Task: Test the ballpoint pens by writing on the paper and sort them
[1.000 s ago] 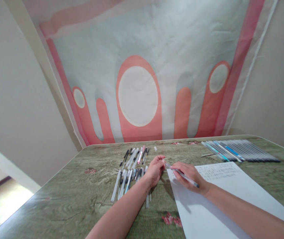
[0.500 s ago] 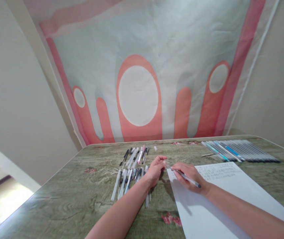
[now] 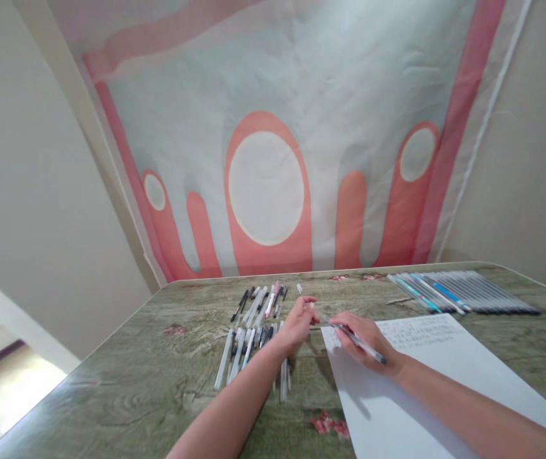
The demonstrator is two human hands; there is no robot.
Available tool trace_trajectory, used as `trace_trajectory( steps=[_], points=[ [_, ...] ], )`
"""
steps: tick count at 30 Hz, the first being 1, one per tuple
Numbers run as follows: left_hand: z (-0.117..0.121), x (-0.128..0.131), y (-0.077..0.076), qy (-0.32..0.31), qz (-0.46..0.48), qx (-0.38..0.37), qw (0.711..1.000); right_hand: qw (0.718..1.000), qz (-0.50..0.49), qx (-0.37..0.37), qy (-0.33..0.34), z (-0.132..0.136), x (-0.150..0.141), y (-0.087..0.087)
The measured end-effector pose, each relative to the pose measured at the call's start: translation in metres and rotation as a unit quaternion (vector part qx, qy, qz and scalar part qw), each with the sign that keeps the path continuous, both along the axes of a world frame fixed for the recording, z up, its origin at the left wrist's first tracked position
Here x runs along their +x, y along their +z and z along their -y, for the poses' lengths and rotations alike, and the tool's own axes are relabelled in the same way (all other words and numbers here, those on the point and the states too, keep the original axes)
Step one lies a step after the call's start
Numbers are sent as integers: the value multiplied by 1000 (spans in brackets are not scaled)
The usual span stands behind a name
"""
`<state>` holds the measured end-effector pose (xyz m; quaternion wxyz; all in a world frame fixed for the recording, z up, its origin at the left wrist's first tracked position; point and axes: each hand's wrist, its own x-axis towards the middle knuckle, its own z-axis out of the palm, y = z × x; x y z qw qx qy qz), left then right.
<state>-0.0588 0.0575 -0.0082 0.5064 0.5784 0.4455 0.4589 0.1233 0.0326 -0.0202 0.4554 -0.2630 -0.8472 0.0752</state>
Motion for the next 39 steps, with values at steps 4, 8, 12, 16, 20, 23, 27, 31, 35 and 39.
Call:
trace_trajectory(
  steps=[4,8,12,16,20,23,27,31,35,39],
  points=[
    [-29,-17,2,57,-176,46,982,1000,-14,3,-23,-3,-1,-2],
    [-64,-29,3,96,-239,76,963,999,-26,2,-29,-6,-2,-4],
    [-84,-25,3,119,-275,84,950,999,-25,-17,-28,-6,-2,-5],
    [-88,-17,1,109,-278,82,951,999,-32,-14,-30,-6,-2,-2],
    [-86,-11,0,93,-255,87,958,999,-35,-4,-32,-8,-2,-2],
    [-81,-5,3,96,-224,97,965,999,-39,-6,-33,-9,-2,-1],
    [-58,9,5,113,-166,83,976,998,-50,-4,-30,-9,0,0],
    [-24,18,5,100,175,-99,974,999,-38,0,-24,-8,0,-1],
    [-4,16,2,107,337,-182,917,1000,-19,10,-12,-5,-1,-1],
    [-1,13,0,124,362,-185,905,1000,21,1,-1,1,0,2]
  ],
)
